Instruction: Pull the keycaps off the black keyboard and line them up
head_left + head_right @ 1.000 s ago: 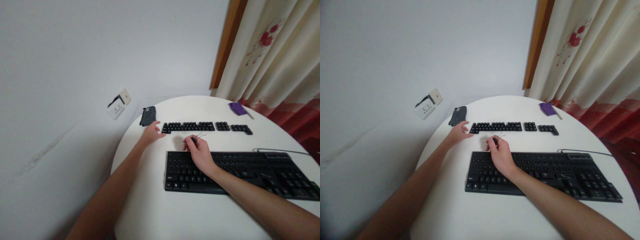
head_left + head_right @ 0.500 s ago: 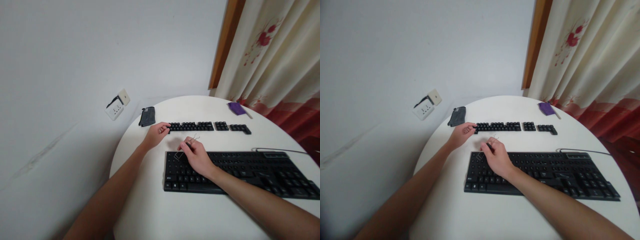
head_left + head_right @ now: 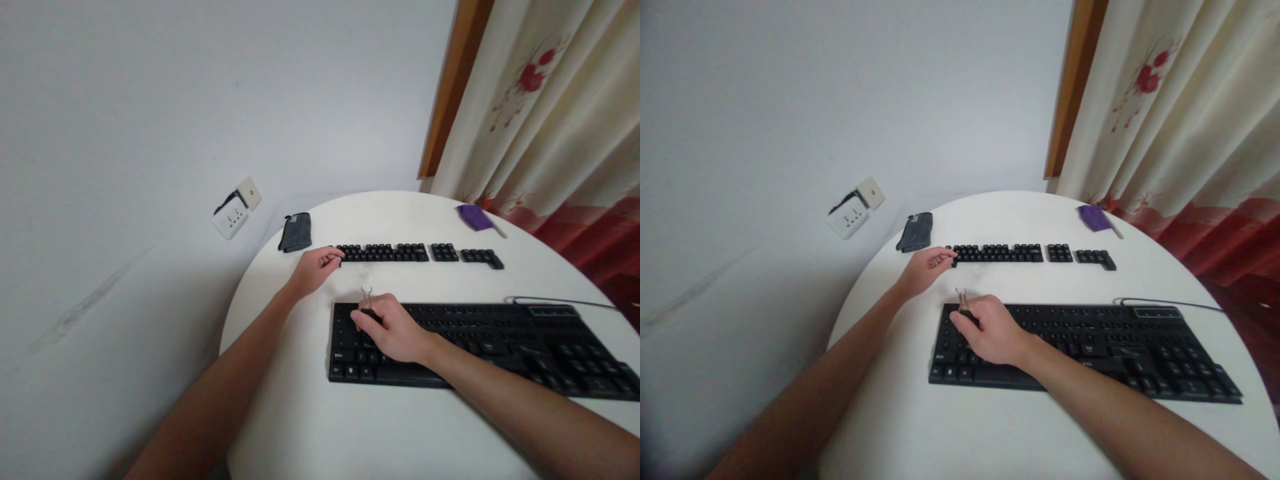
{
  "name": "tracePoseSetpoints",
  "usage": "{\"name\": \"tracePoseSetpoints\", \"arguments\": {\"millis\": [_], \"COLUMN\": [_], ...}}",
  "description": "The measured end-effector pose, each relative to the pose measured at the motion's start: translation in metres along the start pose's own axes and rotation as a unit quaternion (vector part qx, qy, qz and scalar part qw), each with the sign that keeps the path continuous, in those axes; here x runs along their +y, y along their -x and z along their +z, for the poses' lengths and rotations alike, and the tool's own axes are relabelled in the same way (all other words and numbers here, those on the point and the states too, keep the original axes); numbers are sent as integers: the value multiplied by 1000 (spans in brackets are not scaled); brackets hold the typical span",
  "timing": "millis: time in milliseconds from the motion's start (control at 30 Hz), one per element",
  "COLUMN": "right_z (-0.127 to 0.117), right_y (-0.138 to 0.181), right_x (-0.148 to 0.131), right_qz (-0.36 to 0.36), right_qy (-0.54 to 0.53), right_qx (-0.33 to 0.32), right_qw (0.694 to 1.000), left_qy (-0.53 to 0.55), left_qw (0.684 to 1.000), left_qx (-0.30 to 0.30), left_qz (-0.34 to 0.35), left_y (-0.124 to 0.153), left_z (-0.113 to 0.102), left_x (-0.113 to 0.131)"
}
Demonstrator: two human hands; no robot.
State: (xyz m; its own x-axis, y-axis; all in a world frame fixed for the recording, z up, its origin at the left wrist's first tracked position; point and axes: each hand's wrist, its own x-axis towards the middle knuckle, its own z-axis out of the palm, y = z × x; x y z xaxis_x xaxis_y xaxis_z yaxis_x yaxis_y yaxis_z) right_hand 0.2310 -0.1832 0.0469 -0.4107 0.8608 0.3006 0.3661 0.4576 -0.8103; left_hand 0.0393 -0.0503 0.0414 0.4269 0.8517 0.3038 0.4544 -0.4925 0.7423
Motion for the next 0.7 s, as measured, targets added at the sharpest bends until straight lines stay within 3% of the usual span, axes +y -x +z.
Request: {"name": "tracePoseSetpoints", "arguments": {"millis": [333,567,700], "right_z": [1,-3,-3], "right_y": [1,2,2], "right_x": [-1,-7,-6], "right_qz": [-12,-120,-100], "right_qy": [16,56,58], "right_qx": [-42,-115,-106], "right_qw": [999,985,988], "left_qy": [2,-6,-12], "left_qw": [1000,1000,1000], "left_qx": [-1,-3,-4], "left_qz": [-5,-14,-11], "left_y": [0,0,0], "left_z": [0,1,0], "left_x": [2,1,3]}}
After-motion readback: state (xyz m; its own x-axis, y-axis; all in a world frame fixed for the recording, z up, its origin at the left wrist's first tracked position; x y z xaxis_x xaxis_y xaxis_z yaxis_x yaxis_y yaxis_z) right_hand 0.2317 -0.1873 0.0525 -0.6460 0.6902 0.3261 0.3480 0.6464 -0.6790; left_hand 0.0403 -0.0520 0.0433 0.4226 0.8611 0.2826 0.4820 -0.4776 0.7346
